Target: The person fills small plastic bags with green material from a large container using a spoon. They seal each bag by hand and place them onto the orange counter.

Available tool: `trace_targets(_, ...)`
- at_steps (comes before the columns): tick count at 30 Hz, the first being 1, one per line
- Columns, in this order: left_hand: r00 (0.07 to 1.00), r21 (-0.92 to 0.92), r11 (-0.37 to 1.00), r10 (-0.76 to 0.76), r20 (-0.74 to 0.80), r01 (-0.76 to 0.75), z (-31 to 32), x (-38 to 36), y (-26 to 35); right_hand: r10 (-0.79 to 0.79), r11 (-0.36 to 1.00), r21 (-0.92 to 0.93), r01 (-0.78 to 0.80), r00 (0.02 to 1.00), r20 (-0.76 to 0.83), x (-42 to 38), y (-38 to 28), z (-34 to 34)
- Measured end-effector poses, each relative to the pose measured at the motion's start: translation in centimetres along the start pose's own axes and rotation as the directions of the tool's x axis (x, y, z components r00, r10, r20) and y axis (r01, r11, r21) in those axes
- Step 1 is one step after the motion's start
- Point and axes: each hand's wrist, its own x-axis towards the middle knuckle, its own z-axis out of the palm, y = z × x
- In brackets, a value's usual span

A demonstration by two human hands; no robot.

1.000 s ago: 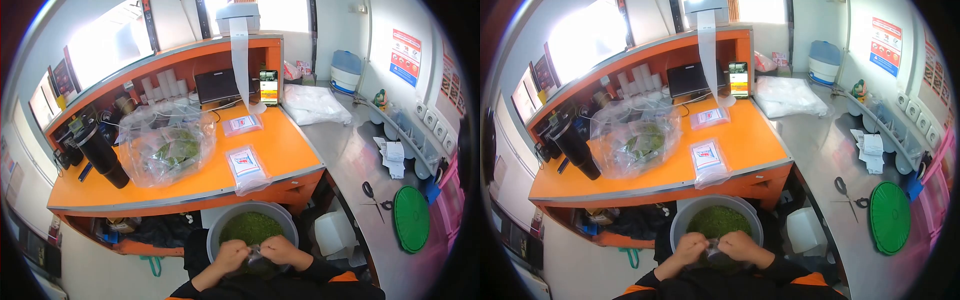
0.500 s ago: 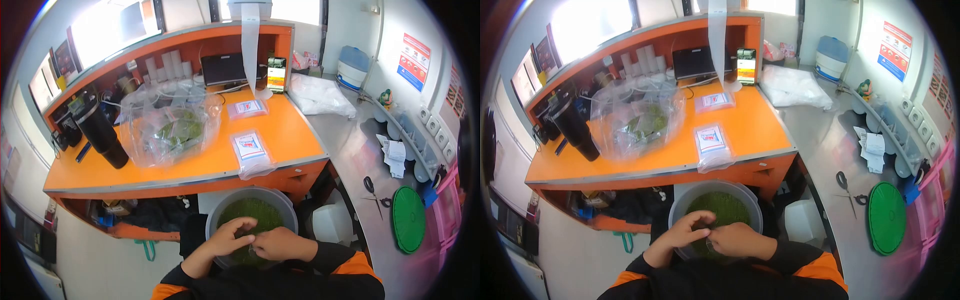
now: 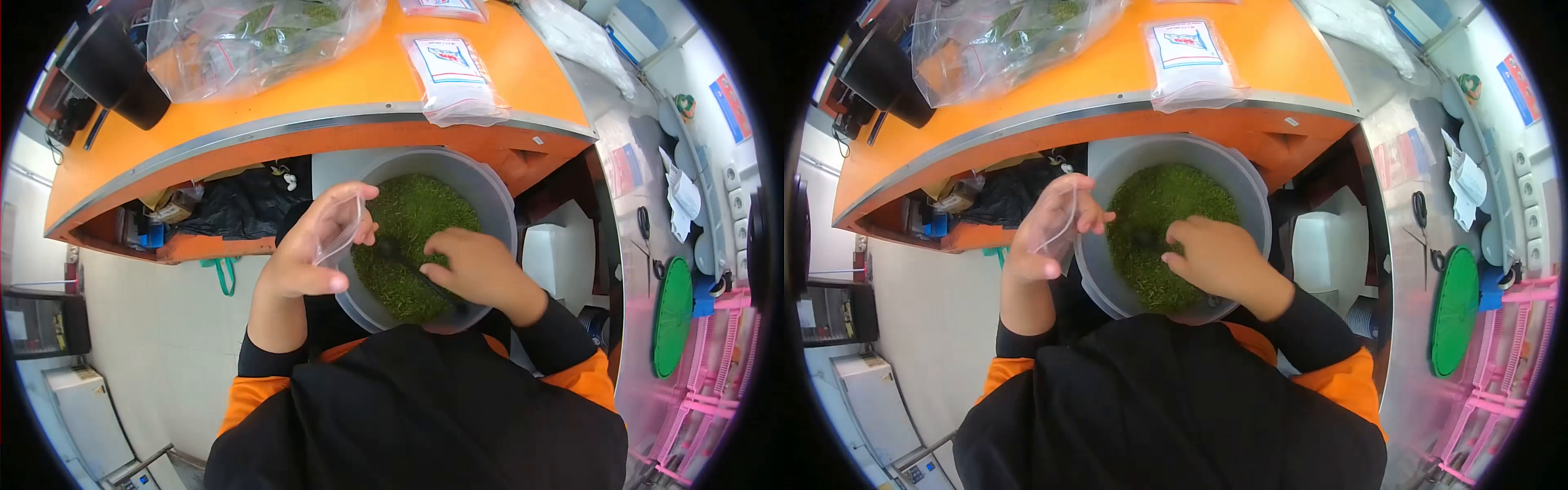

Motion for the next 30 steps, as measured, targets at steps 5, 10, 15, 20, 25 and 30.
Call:
trace_targets(5,0.983,-0.092,0.982,0.17,0.066,-0.163,-0.2,-0.5,-0.6,0.154,0.946,-0.319,-0.052,0.94,0.303,2.6,2.8,5.8)
trace_targets(10,0.989,-0.04,0.992,0.114,-0.09,-0.118,0.5,-0.7,0.5,0.144,0.939,-0.329,-0.099,0.983,0.116,3.3,2.6,5.0)
trace_targets(15,0.988,-0.084,0.996,-0.051,-0.146,0.039,1.2,-1.0,0.7,0.128,0.855,-0.519,0.007,0.966,0.223,3.0,3.0,5.2)
trace_targets(20,0.994,-0.044,0.997,-0.062,-0.095,0.058,1.6,-0.5,0.1,0.056,0.986,-0.168,0.0,0.941,0.334,0.8,2.3,2.4)
trace_targets(25,0.999,-0.032,0.998,0.047,0.007,-0.047,1.5,0.2,-1.0,0.025,0.997,0.067,-0.032,0.994,0.102,-1.4,3.2,-1.8)
trace_targets(30,0.994,0.28,0.955,-0.081,-0.079,0.1,2.7,0.8,-1.4,0.291,0.937,0.221,-0.272,0.955,-0.062,-4.6,1.9,-6.7)
